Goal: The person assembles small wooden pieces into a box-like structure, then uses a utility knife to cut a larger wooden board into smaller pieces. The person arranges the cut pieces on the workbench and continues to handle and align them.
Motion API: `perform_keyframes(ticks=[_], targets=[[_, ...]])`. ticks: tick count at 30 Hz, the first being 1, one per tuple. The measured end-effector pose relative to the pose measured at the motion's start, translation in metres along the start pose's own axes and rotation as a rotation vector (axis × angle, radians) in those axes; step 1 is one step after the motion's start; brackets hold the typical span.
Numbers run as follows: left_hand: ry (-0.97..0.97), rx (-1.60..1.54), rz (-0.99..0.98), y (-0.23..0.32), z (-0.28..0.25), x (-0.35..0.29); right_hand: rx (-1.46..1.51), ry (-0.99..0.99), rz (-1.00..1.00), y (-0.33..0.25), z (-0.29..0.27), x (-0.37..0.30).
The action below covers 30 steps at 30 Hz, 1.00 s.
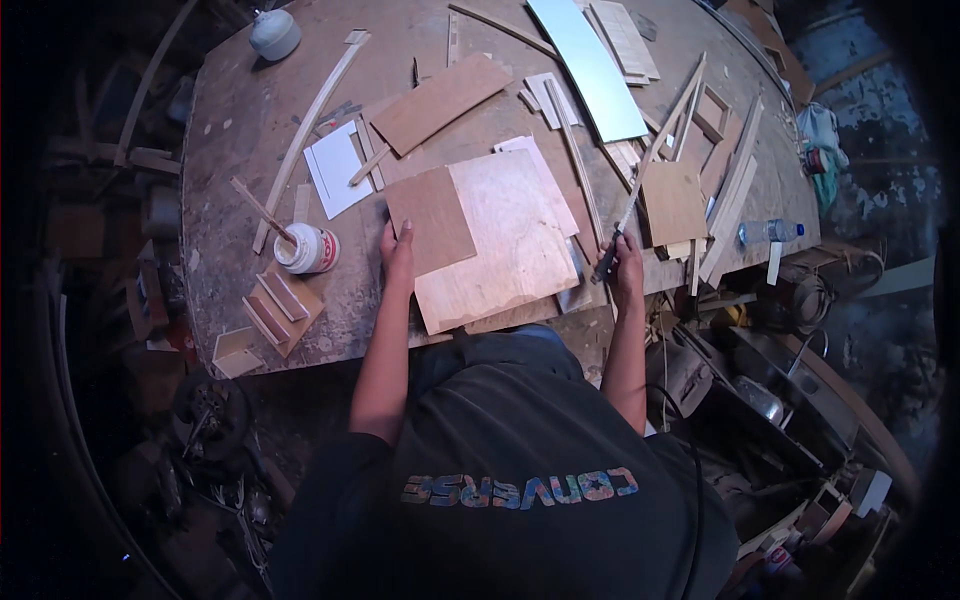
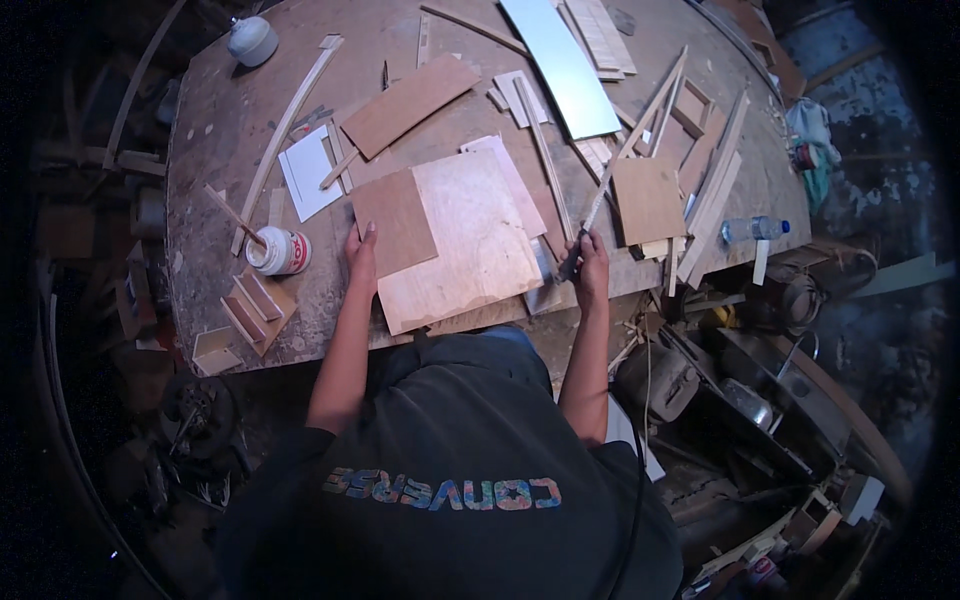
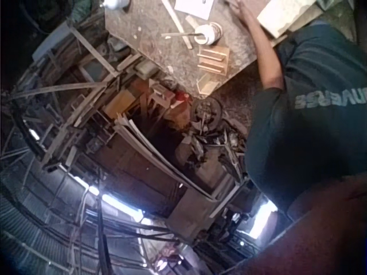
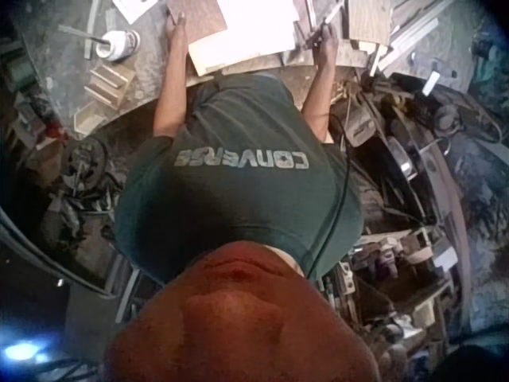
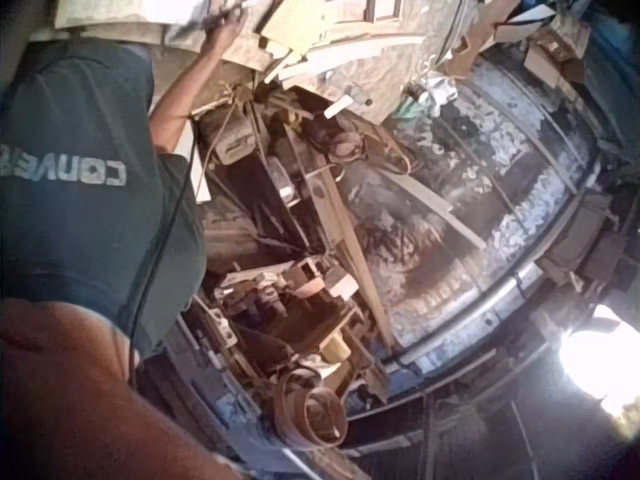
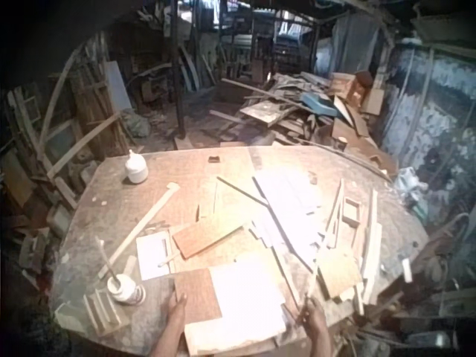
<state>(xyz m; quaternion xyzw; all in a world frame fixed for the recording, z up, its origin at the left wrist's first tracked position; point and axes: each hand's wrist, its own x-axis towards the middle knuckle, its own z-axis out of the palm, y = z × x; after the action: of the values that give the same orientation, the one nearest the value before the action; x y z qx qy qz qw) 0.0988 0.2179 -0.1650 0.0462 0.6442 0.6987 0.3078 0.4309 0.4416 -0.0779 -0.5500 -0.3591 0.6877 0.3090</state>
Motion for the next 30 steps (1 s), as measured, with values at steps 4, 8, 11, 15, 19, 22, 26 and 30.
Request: perform_keyframes(ticks=[4, 8, 11, 15, 19, 22, 26, 30], targets=[[0.027, 0.048, 0.027, -0.01, 0.009, 0.007, -0.094, -0.096, 0.07, 0.013, -0.009, 0.012], [0.057, 0.082, 0.024, -0.015, 0.027, 0.012, -0.349, -0.102, -0.022, 0.029, 0.027, 0.006], [0.041, 0.086, 0.056, -0.022, 0.04, 0.019, -0.499, -0.136, -0.298, 0.062, 0.038, 0.029], [0.141, 0.345, 0.225, -0.029, 0.054, 0.026, -0.582, -0.282, -0.322, 0.07, 0.061, 0.036], [0.271, 0.622, 0.236, -0.015, 0.071, 0.011, -0.744, -0.262, -0.457, 0.061, 0.087, 0.042], [0.416, 0.77, 0.311, -0.034, 0.064, 0.009, -0.762, -0.28, -0.477, 0.055, 0.108, 0.049], [0.507, 0.828, 0.249, -0.046, 0.075, 0.005, -0.857, -0.321, -0.408, 0.06, 0.121, 0.063], [0.555, 0.939, 0.245, -0.048, 0.076, 0.0, -1.036, -0.317, -0.428, 0.064, 0.127, 0.062]])
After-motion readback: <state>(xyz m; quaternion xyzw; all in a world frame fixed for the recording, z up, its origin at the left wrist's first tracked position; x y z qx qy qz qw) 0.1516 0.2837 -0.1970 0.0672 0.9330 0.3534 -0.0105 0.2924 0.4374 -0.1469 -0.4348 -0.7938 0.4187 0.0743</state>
